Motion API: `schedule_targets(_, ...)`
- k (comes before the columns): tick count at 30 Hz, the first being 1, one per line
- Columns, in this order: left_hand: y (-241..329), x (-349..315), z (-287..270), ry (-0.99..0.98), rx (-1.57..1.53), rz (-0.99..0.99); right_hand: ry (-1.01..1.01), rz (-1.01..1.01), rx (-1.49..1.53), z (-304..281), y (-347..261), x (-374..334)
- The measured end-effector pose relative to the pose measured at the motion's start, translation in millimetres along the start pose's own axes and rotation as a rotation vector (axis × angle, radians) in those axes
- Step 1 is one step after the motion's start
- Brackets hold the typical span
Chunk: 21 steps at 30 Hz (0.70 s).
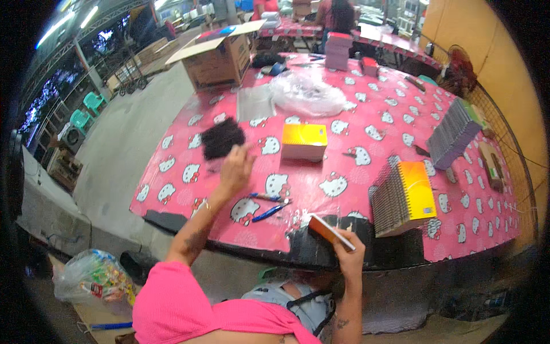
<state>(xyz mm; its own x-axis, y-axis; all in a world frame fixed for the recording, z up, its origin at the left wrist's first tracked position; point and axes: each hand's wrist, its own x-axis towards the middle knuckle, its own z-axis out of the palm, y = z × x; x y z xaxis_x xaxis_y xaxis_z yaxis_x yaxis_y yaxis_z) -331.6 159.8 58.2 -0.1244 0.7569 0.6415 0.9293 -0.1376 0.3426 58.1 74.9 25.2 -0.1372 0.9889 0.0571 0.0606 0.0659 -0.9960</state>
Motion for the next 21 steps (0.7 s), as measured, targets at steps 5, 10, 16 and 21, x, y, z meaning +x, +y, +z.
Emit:
schedule_targets(5,116.2,-67.0,0.3,-0.336,-0.77,-0.204,-0.037,-0.076,0.003,4.0,-7.2,2.3)
schedule_targets(10,152.3,-77.5,1.1,-0.477,-0.708,-0.155,-0.048,-0.027,0.028,0.6,-2.4,0.1)
schedule_targets(16,131.0,-64.2,-2.4,-0.334,-0.496,0.173,-0.07,-0.017,0.072,-1.2,2.5,-1.8)
schedule_targets(21,132.4,-67.8,-0.8,-0.272,-0.476,0.278,-0.075,0.01,0.016,-2.3,0.6,-1.6)
